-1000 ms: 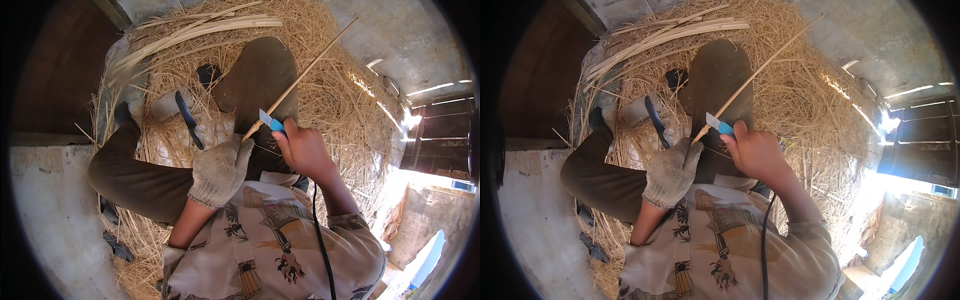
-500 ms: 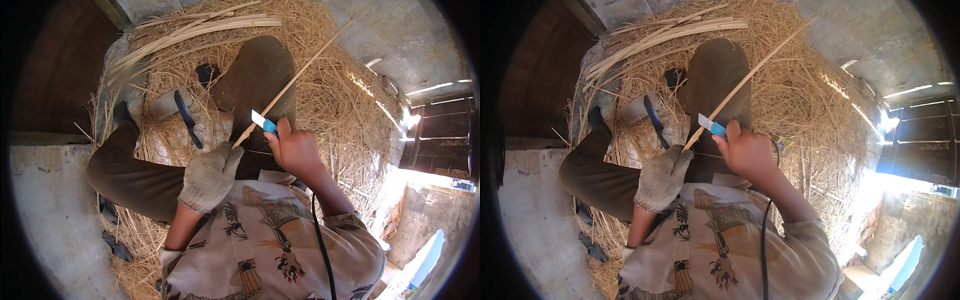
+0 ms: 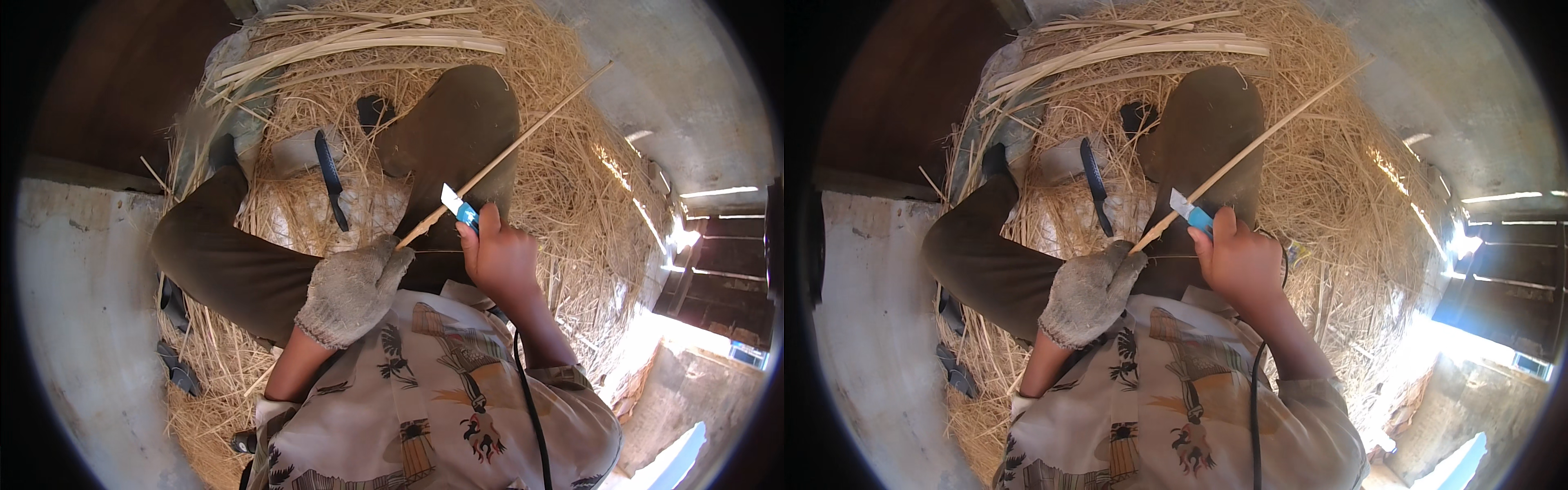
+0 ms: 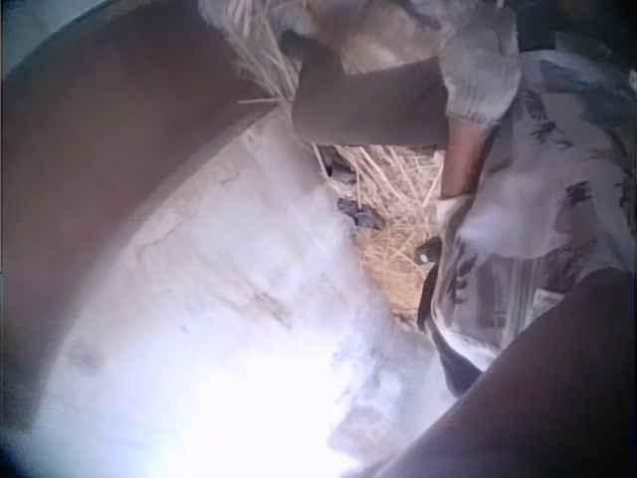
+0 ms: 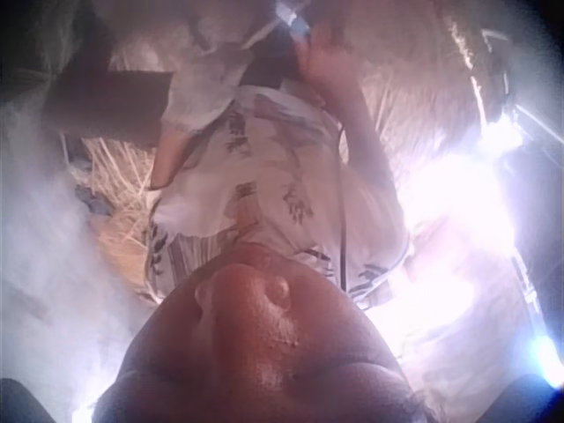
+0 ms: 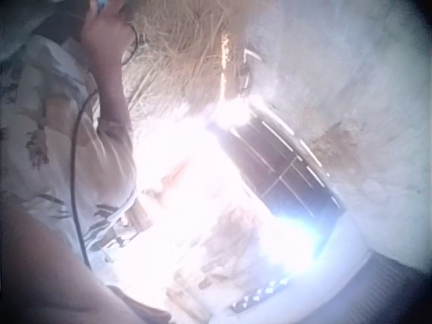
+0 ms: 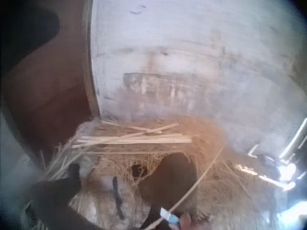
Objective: The person sits on a straw-covered floor and uses a knife to shave and split a long bamboo stick. They hold the stick with a gloved left hand and repeatedly scrape along its length with the knife in their right hand, creating thin strips and refining the stick's shape.
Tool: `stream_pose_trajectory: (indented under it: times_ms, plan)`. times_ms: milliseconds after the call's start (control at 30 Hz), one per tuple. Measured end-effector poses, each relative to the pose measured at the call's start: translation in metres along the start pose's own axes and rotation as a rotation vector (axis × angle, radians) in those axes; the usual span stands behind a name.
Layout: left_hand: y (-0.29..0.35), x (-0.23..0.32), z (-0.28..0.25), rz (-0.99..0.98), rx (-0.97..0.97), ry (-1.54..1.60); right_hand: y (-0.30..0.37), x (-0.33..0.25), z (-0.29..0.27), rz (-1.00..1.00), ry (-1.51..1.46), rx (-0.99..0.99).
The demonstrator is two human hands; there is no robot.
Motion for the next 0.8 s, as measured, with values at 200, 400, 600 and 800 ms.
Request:
stream_pose_trajectory:
  times_ms: [200, 400, 600, 800]
  plan:
    - [0.017, 0.0, -0.006, 0.073, -0.017, -0.085, -0.007, -0.01, -0.002, -0.011, -0.04, -0.016]
    - [0.047, -0.001, -0.018, 0.166, -0.078, -0.156, -0.01, 0.002, -0.002, 0.119, -0.09, -0.072]
    - [0.091, -0.027, -0.052, 0.01, -0.089, -0.122, -0.01, 0.006, -0.003, 0.227, -0.124, -0.05]
    - [0.168, -0.071, -0.131, -0.492, 0.032, 0.164, -0.015, 0.02, -0.002, 0.36, -0.234, -0.065]
Point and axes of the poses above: each hand's wrist, its own y-axis away from the middle knuckle, its own z-axis out of the palm, x = y × z, the point moved 8 cm from there along -y, towards the middle knuckle, and after that the axes turned 7 degrees about y, right-handed, at the moved point
